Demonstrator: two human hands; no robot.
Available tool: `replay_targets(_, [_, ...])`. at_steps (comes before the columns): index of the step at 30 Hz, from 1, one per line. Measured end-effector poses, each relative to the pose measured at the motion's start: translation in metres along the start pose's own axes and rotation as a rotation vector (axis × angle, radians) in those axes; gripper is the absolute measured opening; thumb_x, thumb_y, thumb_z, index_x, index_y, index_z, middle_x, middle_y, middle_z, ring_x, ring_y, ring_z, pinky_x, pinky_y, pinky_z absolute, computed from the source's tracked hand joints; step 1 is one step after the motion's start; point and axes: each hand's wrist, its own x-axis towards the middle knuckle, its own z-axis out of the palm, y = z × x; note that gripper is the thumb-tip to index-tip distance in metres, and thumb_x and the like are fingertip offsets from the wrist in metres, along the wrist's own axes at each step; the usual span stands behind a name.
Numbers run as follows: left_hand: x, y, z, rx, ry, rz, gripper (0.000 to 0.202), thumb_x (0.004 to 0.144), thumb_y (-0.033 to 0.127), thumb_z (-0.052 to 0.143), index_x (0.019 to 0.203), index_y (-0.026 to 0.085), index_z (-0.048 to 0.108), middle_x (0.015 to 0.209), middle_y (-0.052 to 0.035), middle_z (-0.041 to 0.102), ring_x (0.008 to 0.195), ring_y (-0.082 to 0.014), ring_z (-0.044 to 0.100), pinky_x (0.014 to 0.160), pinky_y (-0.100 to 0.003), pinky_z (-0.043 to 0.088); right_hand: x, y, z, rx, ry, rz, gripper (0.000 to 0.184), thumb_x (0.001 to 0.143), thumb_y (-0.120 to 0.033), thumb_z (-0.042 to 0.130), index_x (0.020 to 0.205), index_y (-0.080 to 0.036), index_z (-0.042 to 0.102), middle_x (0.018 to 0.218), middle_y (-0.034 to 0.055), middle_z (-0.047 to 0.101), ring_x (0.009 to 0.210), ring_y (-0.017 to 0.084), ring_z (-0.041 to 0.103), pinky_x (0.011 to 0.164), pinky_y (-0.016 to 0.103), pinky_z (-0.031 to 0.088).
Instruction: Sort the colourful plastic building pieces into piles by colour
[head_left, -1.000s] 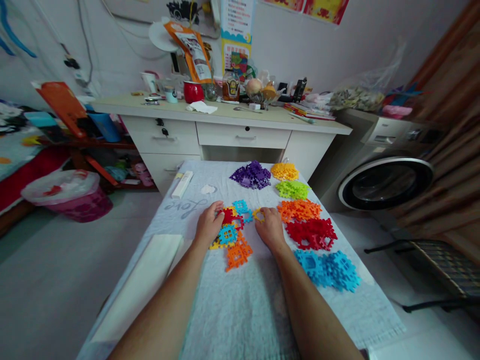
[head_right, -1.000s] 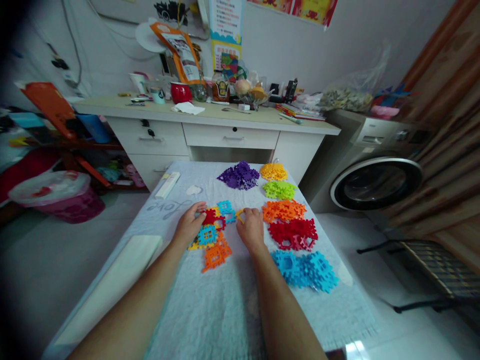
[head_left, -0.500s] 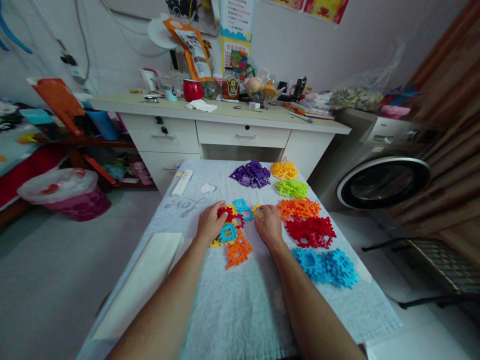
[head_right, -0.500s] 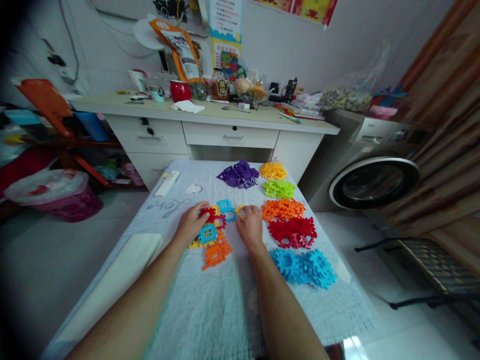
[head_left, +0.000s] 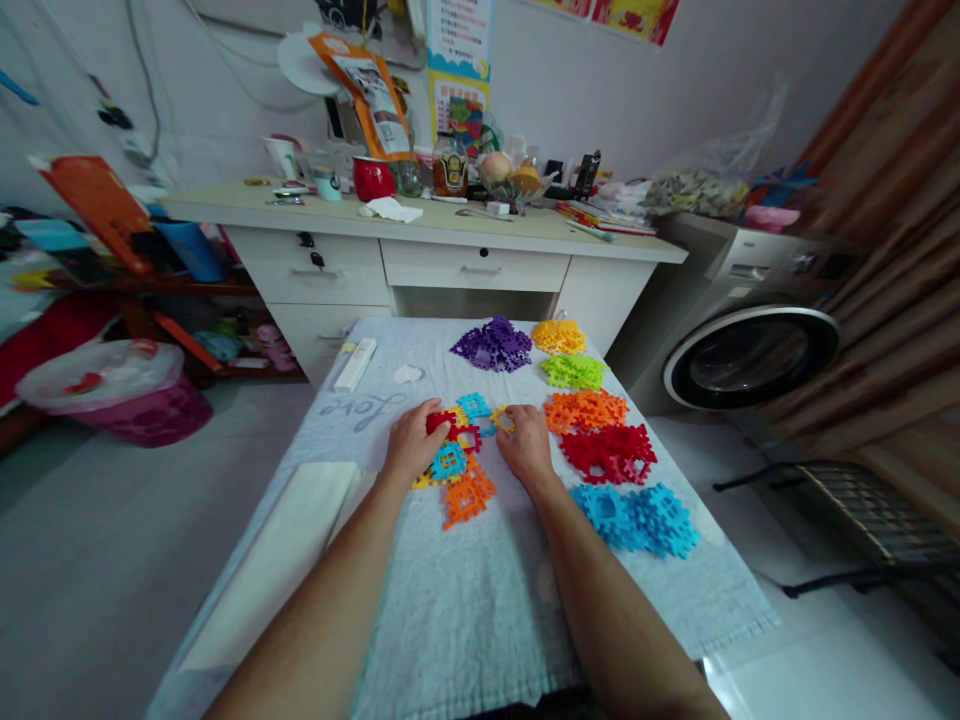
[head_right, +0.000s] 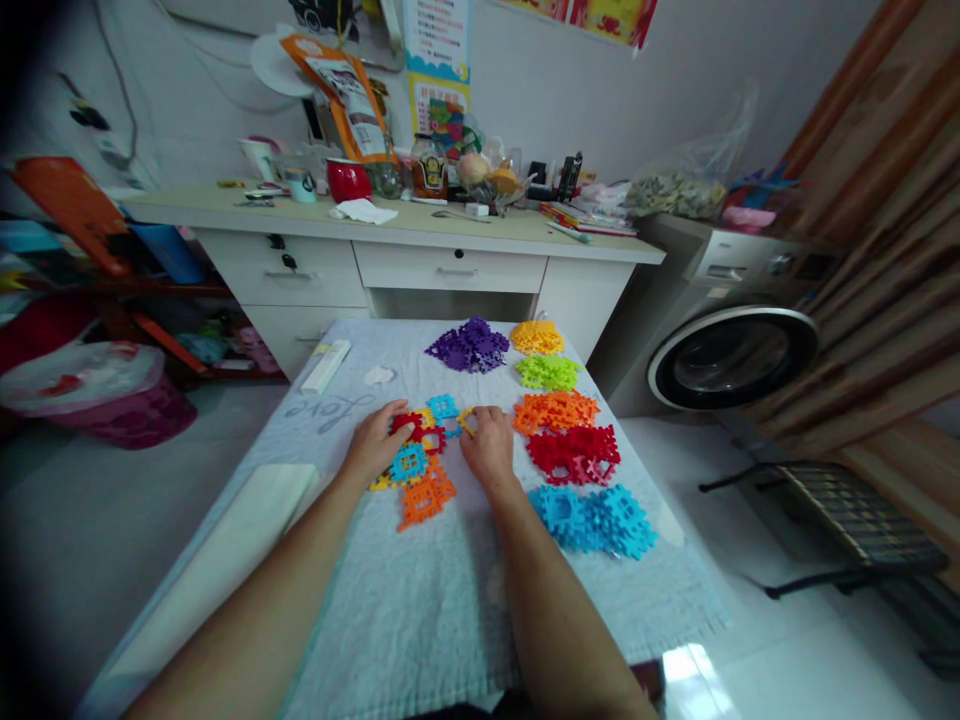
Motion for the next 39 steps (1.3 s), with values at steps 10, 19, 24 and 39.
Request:
replay_targets(10, [0.003, -0.008, 0.006, -0.077, 0.008, -0.048, 0.038, 0.084, 0.028, 0.053, 0.121, 0.022, 0.058, 0.115, -0.0067, 0.069, 0.105, -0.0198, 0.064, 0.097, -0.037, 0.047, 0.001, -0.002, -0.002, 0.023, 0.013, -0.006, 0.037, 0.083, -0.025, 0.059, 0.118, -0.015, 0.064, 0.117, 0.0129, 0.063, 0.112, 0.025, 0.052, 0.100, 0.035, 0.038])
replay_targets(19, [0.016, -0.016, 0.011, -0.128, -0.033, -0.100, 0.034, 0.082, 0.028, 0.053, 0.115, 0.022, 0.062, 0.111, -0.0061, 0.071, 0.101, -0.0183, 0.066, 0.092, -0.034, 0.050, 0.015, -0.013, -0.034, -0.064, -0.175, -0.018, 0.039, 0.084, -0.030, 0.060, 0.120, -0.016, 0.063, 0.114, 0.0134, 0.063, 0.102, 0.024, 0.061, 0.089, 0.033, 0.044])
replay_targets(24, [0.018, -0.015, 0.006, -0.189, -0.135, -0.095, 0.035, 0.080, 0.024, 0.052, 0.114, 0.020, 0.061, 0.109, -0.0058, 0.072, 0.094, -0.0169, 0.068, 0.084, -0.032, 0.055, 0.038, -0.007, -0.055, -0.137, -0.255, -0.107, 0.037, 0.081, -0.029, 0.062, 0.116, -0.017, 0.066, 0.110, 0.0119, 0.065, 0.096, 0.022, 0.062, 0.085, 0.031, 0.046])
replay_targets(39, [0.002, -0.010, 0.003, -0.017, -0.038, 0.012, 0.035, 0.083, 0.032, 0.055, 0.116, 0.025, 0.062, 0.120, -0.0053, 0.066, 0.114, -0.0230, 0.059, 0.105, -0.042, 0.042, 0.186, 0.105, -0.083, -0.259, 0.019, 0.112, 0.030, 0.080, -0.018, 0.063, 0.109, -0.013, 0.069, 0.109, 0.0125, 0.065, 0.098, 0.021, 0.060, 0.089, 0.030, 0.044])
